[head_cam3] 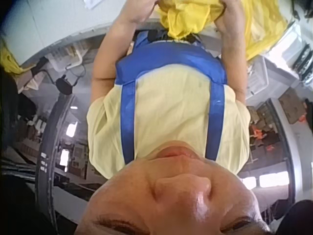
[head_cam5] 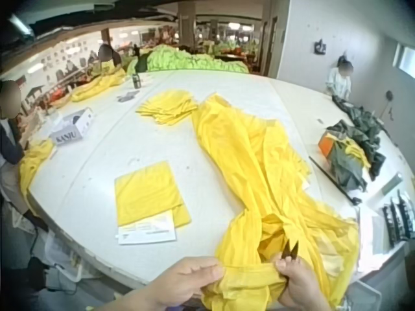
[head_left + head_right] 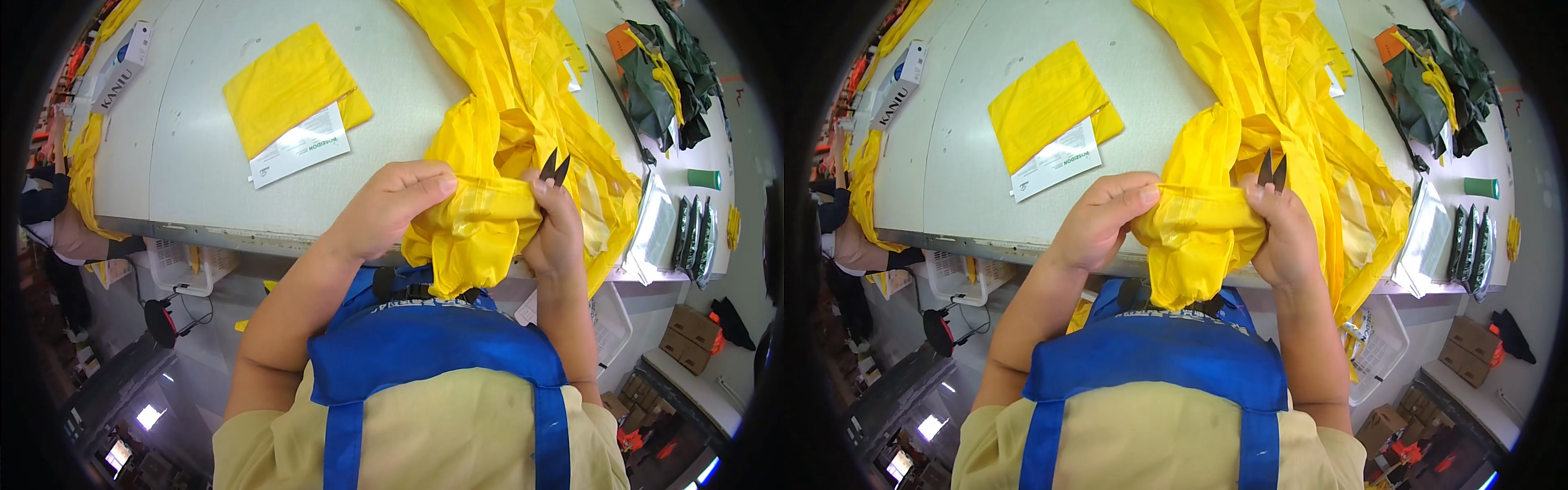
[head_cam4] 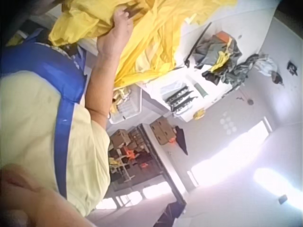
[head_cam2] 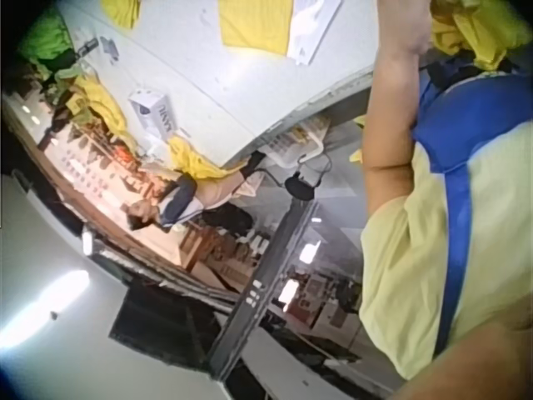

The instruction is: The person uses small scissors to trim loose threads and edges from a large yellow fabric garment laid on a white table. They repeatedly lift, unfold, and refold the fabric to access different areas, then place the trimmed pieces aside.

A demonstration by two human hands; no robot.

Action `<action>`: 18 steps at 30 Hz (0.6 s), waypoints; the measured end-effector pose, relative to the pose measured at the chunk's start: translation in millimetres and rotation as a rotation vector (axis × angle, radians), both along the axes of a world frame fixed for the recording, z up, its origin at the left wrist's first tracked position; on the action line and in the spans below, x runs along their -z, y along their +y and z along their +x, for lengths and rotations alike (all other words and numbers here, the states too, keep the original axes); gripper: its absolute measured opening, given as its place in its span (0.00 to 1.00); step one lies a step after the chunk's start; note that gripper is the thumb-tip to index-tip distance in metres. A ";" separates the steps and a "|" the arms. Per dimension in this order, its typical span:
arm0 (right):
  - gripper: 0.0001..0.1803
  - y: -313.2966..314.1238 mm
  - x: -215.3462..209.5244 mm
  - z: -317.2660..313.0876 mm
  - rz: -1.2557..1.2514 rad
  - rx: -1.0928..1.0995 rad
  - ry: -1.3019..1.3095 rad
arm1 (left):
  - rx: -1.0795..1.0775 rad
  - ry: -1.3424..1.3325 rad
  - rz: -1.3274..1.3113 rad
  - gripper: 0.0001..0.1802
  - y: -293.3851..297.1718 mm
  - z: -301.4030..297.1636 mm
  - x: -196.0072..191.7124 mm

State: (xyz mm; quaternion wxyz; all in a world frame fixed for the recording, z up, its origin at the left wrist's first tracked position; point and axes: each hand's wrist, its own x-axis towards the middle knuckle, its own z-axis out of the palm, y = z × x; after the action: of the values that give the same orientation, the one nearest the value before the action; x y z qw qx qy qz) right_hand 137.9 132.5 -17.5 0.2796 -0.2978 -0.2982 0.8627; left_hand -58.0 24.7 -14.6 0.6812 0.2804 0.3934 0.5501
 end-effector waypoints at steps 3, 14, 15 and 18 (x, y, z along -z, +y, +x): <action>0.10 -3.7 -15.3 -11.9 -0.045 0.080 0.032 | -0.007 0.429 0.164 0.33 1.0 3.7 0.5; 0.16 1.7 -2.6 -1.3 0.461 0.079 -0.364 | -0.525 0.156 -0.073 0.27 -8.3 -14.7 6.8; 0.17 0.6 0.2 4.2 0.445 0.026 -0.366 | -0.572 0.062 -0.022 0.27 -7.9 -16.7 6.7; 0.22 12.4 23.9 3.2 0.674 0.233 -0.725 | -0.702 0.054 0.050 0.24 -5.4 -35.8 -7.0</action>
State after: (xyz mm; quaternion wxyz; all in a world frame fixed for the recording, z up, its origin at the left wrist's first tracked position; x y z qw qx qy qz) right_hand 141.2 144.9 -41.4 0.3333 -0.5025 -0.6025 0.5229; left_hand -93.8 19.4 -7.6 0.4328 0.1592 0.4700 0.7526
